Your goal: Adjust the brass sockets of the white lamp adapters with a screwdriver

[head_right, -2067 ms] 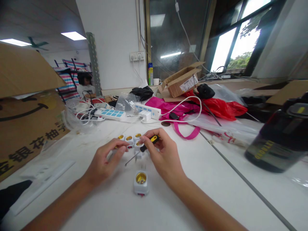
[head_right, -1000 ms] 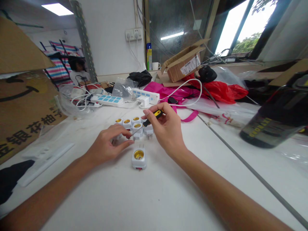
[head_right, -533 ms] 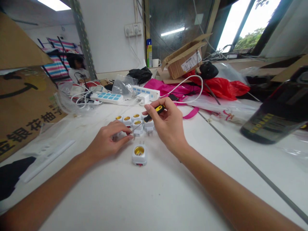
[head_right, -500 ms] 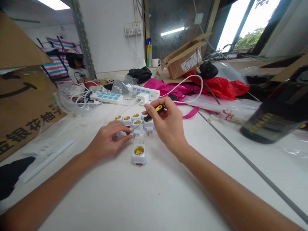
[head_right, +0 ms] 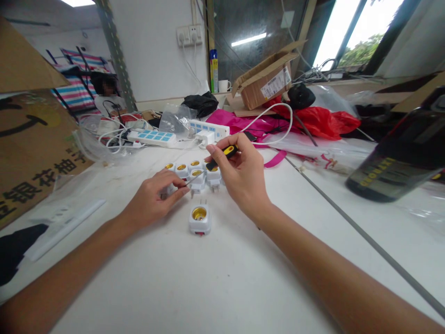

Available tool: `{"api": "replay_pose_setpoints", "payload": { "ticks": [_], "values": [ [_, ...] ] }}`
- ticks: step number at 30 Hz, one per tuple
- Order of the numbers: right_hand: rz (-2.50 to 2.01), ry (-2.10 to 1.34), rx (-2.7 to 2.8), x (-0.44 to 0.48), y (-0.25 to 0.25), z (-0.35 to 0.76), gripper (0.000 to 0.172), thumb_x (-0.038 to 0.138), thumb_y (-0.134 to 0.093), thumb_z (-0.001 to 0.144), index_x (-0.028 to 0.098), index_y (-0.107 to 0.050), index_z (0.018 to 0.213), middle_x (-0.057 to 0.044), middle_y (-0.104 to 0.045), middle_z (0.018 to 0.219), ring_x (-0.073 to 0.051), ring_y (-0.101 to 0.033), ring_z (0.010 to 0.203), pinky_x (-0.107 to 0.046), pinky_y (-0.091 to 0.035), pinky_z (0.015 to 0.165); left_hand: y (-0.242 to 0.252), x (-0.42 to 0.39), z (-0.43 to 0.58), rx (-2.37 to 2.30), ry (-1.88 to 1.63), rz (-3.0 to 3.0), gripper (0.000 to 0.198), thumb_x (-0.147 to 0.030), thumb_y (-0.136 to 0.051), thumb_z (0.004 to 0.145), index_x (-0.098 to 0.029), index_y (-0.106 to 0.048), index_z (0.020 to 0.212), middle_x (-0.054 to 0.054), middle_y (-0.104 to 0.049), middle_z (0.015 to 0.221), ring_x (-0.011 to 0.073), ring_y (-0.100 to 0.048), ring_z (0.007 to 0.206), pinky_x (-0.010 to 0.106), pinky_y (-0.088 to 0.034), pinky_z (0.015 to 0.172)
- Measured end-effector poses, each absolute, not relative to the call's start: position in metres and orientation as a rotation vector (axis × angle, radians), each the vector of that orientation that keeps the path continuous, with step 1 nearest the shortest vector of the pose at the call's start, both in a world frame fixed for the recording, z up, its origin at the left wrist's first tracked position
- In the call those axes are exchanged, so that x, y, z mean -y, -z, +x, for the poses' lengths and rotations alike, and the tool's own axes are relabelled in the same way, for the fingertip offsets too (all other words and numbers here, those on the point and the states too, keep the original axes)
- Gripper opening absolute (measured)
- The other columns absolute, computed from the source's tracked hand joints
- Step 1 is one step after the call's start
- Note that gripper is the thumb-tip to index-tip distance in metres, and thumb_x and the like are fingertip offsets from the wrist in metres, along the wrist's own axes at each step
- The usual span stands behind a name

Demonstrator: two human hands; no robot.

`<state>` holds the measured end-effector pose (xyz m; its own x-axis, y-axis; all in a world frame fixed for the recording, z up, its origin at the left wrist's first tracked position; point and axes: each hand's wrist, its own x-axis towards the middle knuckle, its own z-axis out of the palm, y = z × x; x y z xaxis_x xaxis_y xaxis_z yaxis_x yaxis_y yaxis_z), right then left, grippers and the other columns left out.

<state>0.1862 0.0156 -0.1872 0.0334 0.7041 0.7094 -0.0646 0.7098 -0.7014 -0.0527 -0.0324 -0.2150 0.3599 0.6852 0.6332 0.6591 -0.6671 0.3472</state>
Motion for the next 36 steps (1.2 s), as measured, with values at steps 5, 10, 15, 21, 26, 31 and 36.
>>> {"api": "replay_pose_setpoints", "payload": {
  "ticks": [5, 10, 15, 21, 26, 31, 36],
  "values": [
    [-0.567, -0.639, 1.475, -0.013, 0.188, 0.185, 0.040, 0.063, -0.088, 0.095, 0.029, -0.066, 0.098, 0.002, -0.076, 0.085, -0.022, -0.082, 0.079, -0.038, -0.068, 0.073, 0.214, 0.033, -0.051, -1.272, -1.198, 2.568, 0.010, -0.026, -0.075, 0.106, -0.020, -0.073, 0.098, 0.005, -0.079, 0.096, 0.0246, -0.071, 0.094, 0.042, -0.052, 0.094],
    [-0.564, -0.624, 1.564, -0.011, 0.192, 0.188, 0.029, 0.056, -0.073, 0.109, 0.028, -0.066, 0.109, 0.000, -0.077, 0.091, -0.020, -0.080, 0.085, -0.037, -0.066, 0.081, 0.215, 0.033, -0.050, -1.266, -1.207, 2.573, 0.009, -0.023, -0.074, 0.107, -0.019, -0.074, 0.099, 0.005, -0.079, 0.095, 0.0249, -0.071, 0.096, 0.042, -0.052, 0.094],
    [-0.424, -0.696, 1.654, -0.005, 0.192, 0.189, 0.018, 0.039, -0.072, 0.112, 0.031, -0.060, 0.123, -0.003, -0.069, 0.122, -0.020, -0.081, 0.102, -0.040, -0.068, 0.092, 0.215, 0.033, -0.048, -1.266, -1.240, 2.618, 0.012, -0.022, -0.077, 0.106, -0.018, -0.075, 0.095, 0.006, -0.080, 0.094, 0.0260, -0.072, 0.094, 0.043, -0.052, 0.092],
    [-0.487, -0.636, 1.503, 0.001, 0.194, 0.191, 0.034, 0.043, -0.088, 0.100, 0.032, -0.060, 0.116, -0.002, -0.078, 0.107, -0.024, -0.083, 0.089, -0.043, -0.073, 0.081, 0.214, 0.034, -0.045, -1.255, -1.282, 2.599, 0.009, -0.023, -0.080, 0.105, -0.020, -0.077, 0.096, 0.005, -0.082, 0.093, 0.0248, -0.073, 0.091, 0.043, -0.055, 0.092],
    [-0.618, -0.564, 1.566, -0.006, 0.204, 0.206, 0.027, 0.046, -0.082, 0.105, 0.031, -0.065, 0.119, -0.002, -0.077, 0.104, -0.021, -0.081, 0.087, -0.038, -0.071, 0.074, 0.210, 0.038, -0.041, -1.249, -1.339, 2.481, 0.005, -0.021, -0.084, 0.101, -0.021, -0.080, 0.099, 0.003, -0.083, 0.096, 0.0220, -0.076, 0.092, 0.039, -0.058, 0.091],
    [-0.656, -0.553, 1.582, -0.014, 0.209, 0.212, 0.030, 0.055, -0.079, 0.106, 0.029, -0.065, 0.112, 0.001, -0.070, 0.093, -0.016, -0.076, 0.069, -0.033, -0.067, 0.065, 0.208, 0.041, -0.039, -1.414, -1.412, 2.152, 0.019, -0.038, -0.093, 0.094, -0.024, -0.081, 0.098, 0.000, -0.083, 0.092, 0.0189, -0.074, 0.082, 0.033, -0.057, 0.080],
    [-0.677, -0.566, 1.594, -0.017, 0.212, 0.212, 0.034, 0.060, -0.076, 0.106, 0.029, -0.062, 0.109, 0.003, -0.069, 0.084, -0.014, -0.068, 0.062, -0.030, -0.061, 0.059, 0.207, 0.040, -0.036, -1.398, -1.430, 1.926, 0.033, -0.053, -0.095, 0.088, -0.023, -0.081, 0.084, 0.000, -0.082, 0.084, 0.0196, -0.074, 0.080, 0.032, -0.055, 0.074]
  ]
}}
